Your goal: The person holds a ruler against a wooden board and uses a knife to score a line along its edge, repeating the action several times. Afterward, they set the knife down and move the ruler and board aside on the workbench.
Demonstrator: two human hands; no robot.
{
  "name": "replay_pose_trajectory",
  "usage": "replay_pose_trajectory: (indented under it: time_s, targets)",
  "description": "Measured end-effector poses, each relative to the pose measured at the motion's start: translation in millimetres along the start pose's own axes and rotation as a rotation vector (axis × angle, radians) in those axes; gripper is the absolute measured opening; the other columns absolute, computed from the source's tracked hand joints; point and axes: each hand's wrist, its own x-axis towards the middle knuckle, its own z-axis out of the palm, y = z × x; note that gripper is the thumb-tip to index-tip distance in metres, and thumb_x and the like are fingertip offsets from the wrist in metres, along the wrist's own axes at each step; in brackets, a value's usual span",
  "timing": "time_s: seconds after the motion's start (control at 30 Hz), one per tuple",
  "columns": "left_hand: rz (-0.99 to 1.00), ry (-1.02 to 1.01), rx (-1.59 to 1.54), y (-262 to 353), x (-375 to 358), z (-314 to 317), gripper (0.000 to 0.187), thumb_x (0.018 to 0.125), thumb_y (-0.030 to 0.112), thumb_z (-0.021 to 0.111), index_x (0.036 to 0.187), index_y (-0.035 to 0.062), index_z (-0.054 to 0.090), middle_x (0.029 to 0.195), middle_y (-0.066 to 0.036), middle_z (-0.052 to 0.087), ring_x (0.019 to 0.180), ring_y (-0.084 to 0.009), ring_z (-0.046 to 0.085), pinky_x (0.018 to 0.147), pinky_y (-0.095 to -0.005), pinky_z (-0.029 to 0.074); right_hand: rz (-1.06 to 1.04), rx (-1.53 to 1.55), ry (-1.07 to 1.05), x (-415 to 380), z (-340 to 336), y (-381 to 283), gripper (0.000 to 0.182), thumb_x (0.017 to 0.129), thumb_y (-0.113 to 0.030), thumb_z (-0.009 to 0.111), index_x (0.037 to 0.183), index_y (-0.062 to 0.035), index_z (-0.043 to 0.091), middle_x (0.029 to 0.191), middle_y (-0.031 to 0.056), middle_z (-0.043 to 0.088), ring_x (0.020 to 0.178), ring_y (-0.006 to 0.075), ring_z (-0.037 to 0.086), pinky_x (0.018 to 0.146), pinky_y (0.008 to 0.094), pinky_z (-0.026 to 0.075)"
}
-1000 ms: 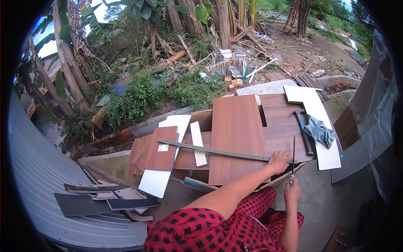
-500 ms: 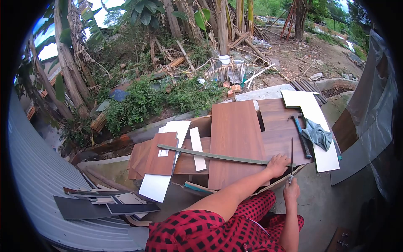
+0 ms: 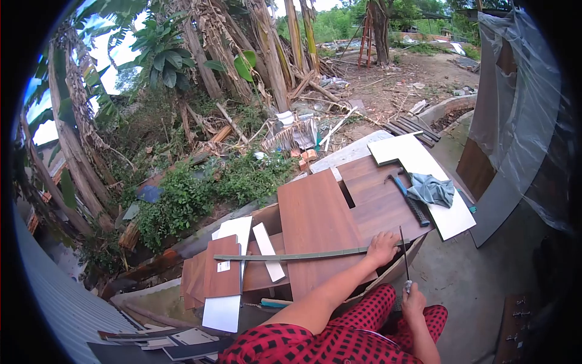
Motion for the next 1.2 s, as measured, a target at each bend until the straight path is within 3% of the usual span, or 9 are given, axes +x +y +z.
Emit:
replay_pose_trajectory:
  time_s: [0.2,0.57,0.9,1.03,1.2]
  targets:
    - [0.025,0.048,0.025,-2,2,5,0.031,0.074,0.021,0.064,0.102,0.0123,0.052,0.096,-0.01,0.051,0.096,-0.031,0.049,0.08,-0.0445,0.041,0.047,-0.031,-0.034,83,-6,-41,0.027,0.085,-0.029,0.055,0.09,-0.0033,0.049,0.078,0.0242,0.062,0.077,0.0427,0.061,0.069,0.0524,0.046]
    - [0.008,-0.001,0.037,-4,5,7,0.03,0.076,0.022,0.063,0.102,0.013,0.051,0.097,-0.009,0.05,0.097,-0.0302,0.049,0.081,-0.0446,0.041,0.025,0.084,0.006,-27,-2,7,0.023,0.085,-0.025,0.055,0.09,-0.0048,0.046,0.067,0.0242,0.059,0.065,0.0454,0.058,0.06,0.0548,0.044]
    - [0.015,0.017,0.059,-4,4,9,0.032,0.076,0.023,0.062,0.105,0.0121,0.051,0.099,-0.01,0.05,0.098,-0.031,0.049,0.082,-0.0448,0.041,0.002,0.027,0.0,64,-2,-27,0.025,0.086,-0.027,0.054,0.09,-0.0035,0.045,0.071,0.0241,0.061,0.071,0.0432,0.061,0.065,0.0535,0.046]
    - [0.01,0.02,0.062,-4,3,9,0.032,0.076,0.023,0.062,0.104,0.012,0.051,0.098,-0.01,0.05,0.097,-0.0306,0.049,0.082,-0.0447,0.042,0.013,0.044,0.006,52,-1,-27,0.025,0.086,-0.027,0.053,0.09,-0.0035,0.046,0.071,0.0235,0.061,0.071,0.0427,0.061,0.065,0.0534,0.046]
    - [0.024,0.048,0.046,-8,3,12,0.03,0.076,0.022,0.063,0.102,0.0147,0.051,0.098,-0.008,0.051,0.097,-0.0293,0.049,0.081,-0.0443,0.041,0.047,0.052,-0.019,-17,-9,4,0.025,0.084,-0.025,0.058,0.091,-0.0043,0.045,0.067,0.0232,0.059,0.067,0.0442,0.059,0.061,0.0536,0.044]
